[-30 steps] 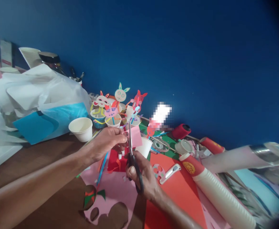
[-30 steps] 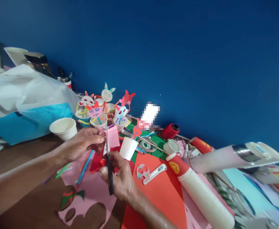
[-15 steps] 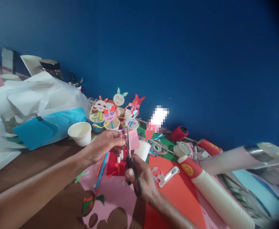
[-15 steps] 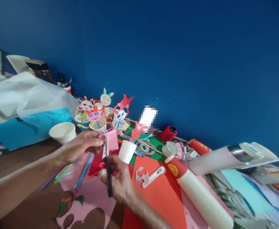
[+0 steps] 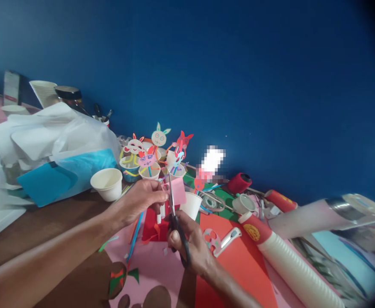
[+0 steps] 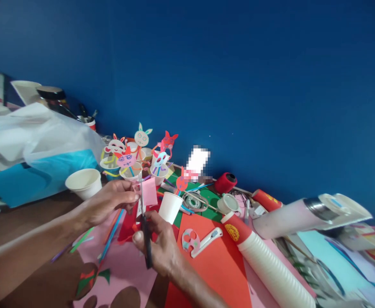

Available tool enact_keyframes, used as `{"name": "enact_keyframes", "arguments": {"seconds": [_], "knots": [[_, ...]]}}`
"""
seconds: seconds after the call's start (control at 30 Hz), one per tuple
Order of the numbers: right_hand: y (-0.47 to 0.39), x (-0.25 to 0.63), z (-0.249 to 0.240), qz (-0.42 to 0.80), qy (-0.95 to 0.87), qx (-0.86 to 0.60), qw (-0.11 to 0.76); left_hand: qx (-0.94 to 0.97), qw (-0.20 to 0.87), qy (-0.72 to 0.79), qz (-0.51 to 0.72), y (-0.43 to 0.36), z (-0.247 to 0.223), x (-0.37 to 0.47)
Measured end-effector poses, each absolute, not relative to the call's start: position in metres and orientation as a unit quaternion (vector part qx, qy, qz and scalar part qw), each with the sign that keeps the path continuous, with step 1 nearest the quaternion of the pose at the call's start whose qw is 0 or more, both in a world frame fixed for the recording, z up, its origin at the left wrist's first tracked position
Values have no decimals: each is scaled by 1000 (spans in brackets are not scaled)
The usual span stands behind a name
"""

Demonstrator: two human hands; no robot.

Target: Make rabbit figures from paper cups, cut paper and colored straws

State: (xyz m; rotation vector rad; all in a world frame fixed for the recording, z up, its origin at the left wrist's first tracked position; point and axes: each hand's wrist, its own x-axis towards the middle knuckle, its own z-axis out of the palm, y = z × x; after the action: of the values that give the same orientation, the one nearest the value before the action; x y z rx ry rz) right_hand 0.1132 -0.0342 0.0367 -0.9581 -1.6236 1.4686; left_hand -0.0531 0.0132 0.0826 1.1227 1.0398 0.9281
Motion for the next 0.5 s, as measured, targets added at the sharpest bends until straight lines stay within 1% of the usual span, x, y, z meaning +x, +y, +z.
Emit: {"name": "enact_keyframes", "arguments": {"seconds": [0.2, 0.33, 0.5], "knots": [[-34, 116, 44, 572, -658, -360, 331, 513, 611, 466, 384, 16, 84, -57], [-34, 117, 44, 557, -666, -370, 329, 528, 599, 478, 366, 16, 85, -59], [-34, 116, 39, 557, -651, -381, 348, 524, 598, 485, 363, 16, 87, -60]]}}
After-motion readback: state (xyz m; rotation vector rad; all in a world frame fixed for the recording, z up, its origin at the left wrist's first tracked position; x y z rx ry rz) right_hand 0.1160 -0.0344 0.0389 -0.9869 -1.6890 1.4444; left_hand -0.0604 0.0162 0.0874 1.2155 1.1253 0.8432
